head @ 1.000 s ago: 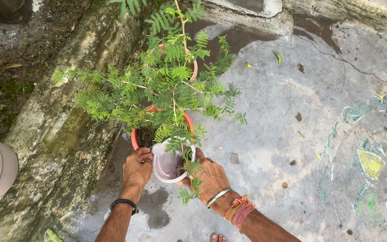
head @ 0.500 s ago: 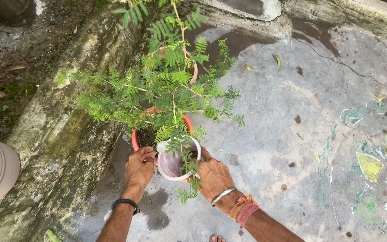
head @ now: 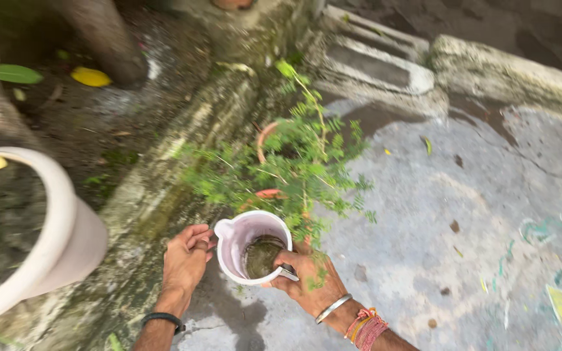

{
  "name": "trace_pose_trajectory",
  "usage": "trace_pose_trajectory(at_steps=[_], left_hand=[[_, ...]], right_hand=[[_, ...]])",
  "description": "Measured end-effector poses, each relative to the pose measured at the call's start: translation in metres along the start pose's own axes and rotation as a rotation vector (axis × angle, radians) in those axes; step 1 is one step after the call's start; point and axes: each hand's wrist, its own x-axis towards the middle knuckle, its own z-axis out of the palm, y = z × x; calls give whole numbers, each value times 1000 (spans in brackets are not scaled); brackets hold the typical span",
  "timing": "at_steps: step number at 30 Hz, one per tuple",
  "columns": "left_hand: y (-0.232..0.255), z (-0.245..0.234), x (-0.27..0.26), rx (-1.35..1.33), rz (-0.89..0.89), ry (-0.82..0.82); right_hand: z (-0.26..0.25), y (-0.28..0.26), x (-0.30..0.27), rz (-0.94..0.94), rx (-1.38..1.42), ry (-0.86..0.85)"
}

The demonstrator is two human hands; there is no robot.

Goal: The person fills a small plastic mug with water from a bucket and pours it into the soil of several potted plants and around the base of a tree. They move between different plants in an outdoor area, applying water to the soil by hand.

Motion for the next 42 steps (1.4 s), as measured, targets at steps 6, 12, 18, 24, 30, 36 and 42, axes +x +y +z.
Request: trace_pose_trajectory(at_steps=[6, 12, 18, 24, 30, 36, 42], left_hand=[[79, -44, -54, -143, 103, 53], [186, -46, -113, -190, 319, 117], [287, 0, -130, -137, 408, 164], [345, 101, -103, -219, 483, 193], [388, 220, -62, -323, 476, 235], [414, 300, -16, -279, 450, 235], [450, 345, 42, -131, 343, 200]], right_hand=[[-47, -96, 14, -130, 164, 68], [-136, -176, 27, -25, 332, 48], [-224, -166, 65, -307, 230, 276], [-342, -94, 118, -295, 157, 235], [-439, -8, 163, -317, 15, 163], [-493, 55, 205, -397, 14, 163], [-520, 95, 267, -266, 27, 128]])
